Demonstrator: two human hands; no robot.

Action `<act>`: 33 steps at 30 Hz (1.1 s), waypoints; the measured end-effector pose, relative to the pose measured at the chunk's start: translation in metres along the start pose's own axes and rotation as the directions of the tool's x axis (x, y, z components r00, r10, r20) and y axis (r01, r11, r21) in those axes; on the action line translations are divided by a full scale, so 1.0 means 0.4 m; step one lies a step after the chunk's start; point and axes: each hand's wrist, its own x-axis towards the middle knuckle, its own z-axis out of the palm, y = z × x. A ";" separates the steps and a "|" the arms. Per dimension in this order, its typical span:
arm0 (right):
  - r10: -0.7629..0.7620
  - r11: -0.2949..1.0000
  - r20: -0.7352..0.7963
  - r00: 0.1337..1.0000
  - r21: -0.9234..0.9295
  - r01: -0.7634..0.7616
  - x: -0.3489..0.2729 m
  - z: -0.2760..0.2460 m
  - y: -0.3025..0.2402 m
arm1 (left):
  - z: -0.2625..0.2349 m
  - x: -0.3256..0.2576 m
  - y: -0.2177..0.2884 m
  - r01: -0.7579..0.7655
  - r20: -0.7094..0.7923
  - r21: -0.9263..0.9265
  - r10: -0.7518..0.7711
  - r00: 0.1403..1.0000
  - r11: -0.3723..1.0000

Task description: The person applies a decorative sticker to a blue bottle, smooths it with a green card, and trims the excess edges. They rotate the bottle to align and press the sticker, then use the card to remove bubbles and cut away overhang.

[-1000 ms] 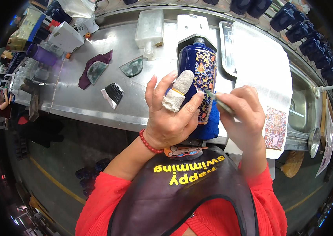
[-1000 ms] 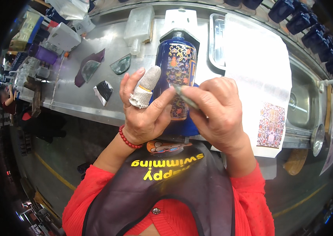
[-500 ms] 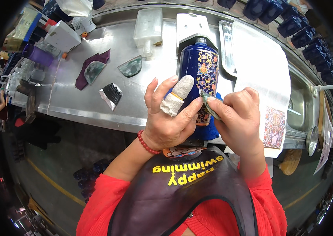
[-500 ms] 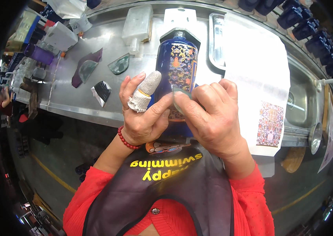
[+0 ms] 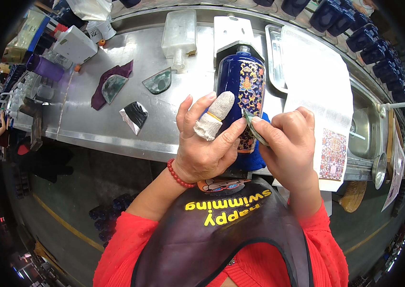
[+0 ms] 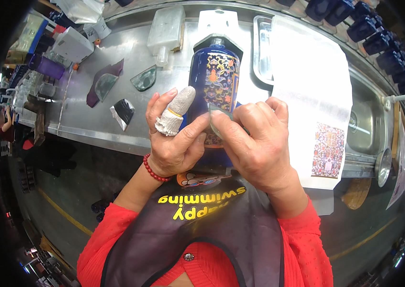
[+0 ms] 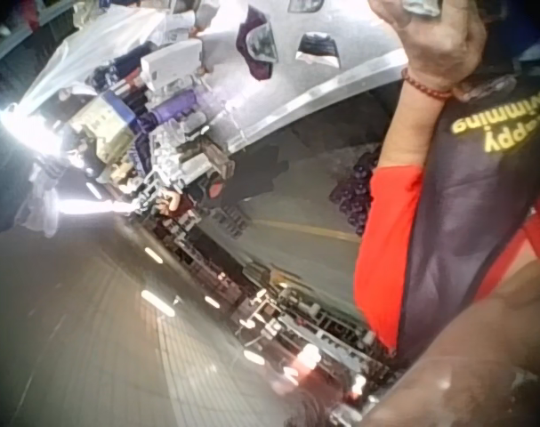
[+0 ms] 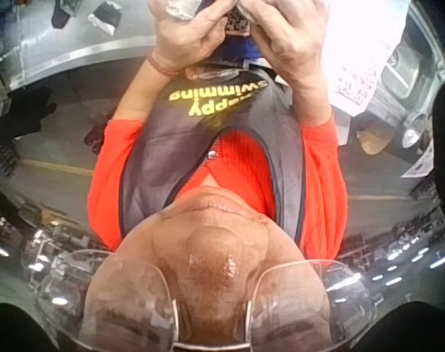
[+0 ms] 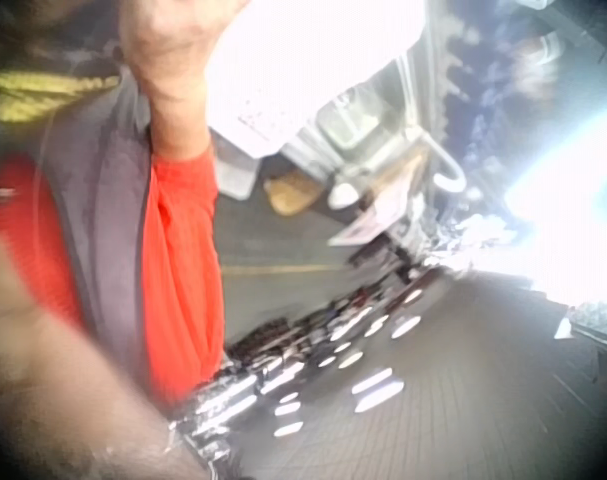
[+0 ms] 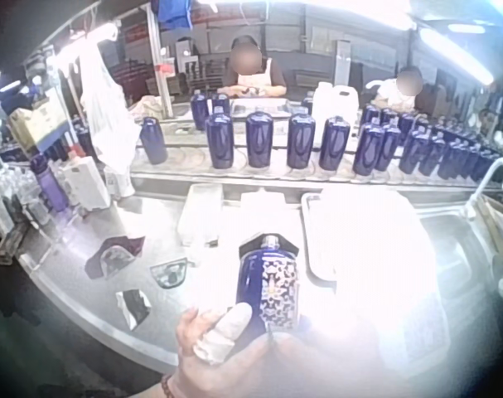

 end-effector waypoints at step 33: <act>0.600 0.599 0.263 0.756 0.479 -0.642 0.022 -0.004 0.006 | 0.002 -0.001 0.001 0.004 0.007 -0.014 -0.004 1.000 1.000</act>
